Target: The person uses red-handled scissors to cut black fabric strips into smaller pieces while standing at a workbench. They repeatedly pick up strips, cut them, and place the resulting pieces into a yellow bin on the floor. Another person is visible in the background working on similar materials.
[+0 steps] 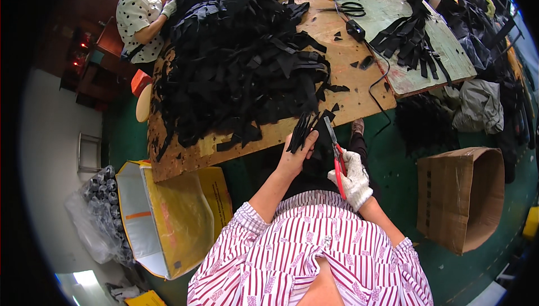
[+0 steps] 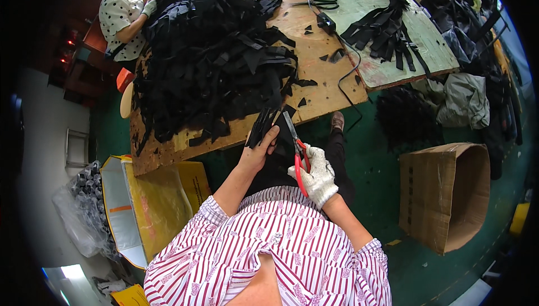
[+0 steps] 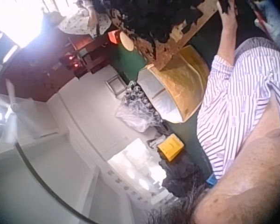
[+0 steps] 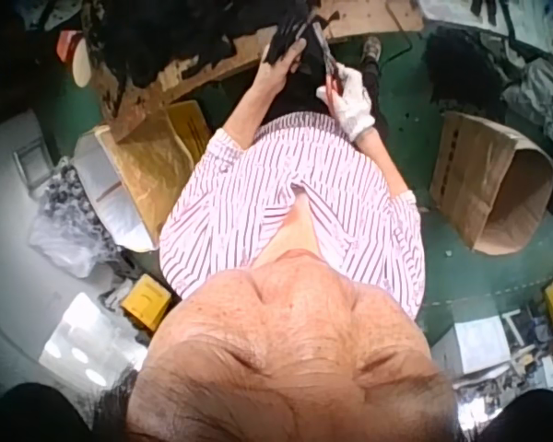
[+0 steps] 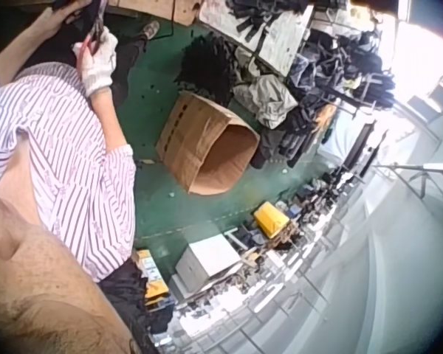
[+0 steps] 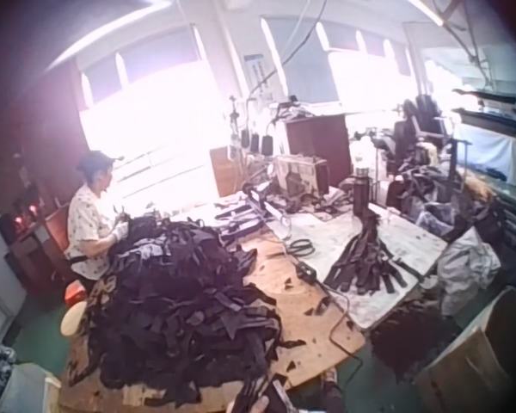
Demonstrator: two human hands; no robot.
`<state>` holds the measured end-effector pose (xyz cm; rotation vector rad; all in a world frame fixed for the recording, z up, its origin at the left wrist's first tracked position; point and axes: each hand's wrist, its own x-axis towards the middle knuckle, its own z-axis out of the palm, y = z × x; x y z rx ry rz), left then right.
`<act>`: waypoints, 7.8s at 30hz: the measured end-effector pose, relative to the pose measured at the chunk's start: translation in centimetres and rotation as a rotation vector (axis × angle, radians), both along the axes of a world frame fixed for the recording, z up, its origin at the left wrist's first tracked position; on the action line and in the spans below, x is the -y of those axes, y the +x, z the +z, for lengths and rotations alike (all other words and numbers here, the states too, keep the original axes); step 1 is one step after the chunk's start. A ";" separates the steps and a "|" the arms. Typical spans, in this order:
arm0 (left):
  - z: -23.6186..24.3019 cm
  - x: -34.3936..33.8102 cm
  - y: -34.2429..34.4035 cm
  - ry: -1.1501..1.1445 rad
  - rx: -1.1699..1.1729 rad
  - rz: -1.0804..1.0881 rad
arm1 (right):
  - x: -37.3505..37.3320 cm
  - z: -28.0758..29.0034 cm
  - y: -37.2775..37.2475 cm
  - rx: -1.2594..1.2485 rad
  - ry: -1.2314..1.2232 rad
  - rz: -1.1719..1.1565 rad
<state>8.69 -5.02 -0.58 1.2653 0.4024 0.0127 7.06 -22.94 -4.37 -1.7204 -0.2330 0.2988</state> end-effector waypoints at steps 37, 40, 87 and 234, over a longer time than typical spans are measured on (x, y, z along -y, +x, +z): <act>-2.0 0.0 -1.6 0.545 0.215 0.004 | -1.0 2.0 2.3 -0.446 0.293 -0.103; -1.3 -2.4 -1.2 0.694 0.316 0.046 | -0.1 1.7 2.7 -0.444 0.352 -0.190; 2.6 -4.7 2.1 0.051 0.206 0.205 | -0.9 3.6 1.4 -0.292 0.184 0.100; 1.9 -2.6 -0.1 0.059 0.107 0.307 | -1.4 0.7 0.0 0.000 -0.054 0.147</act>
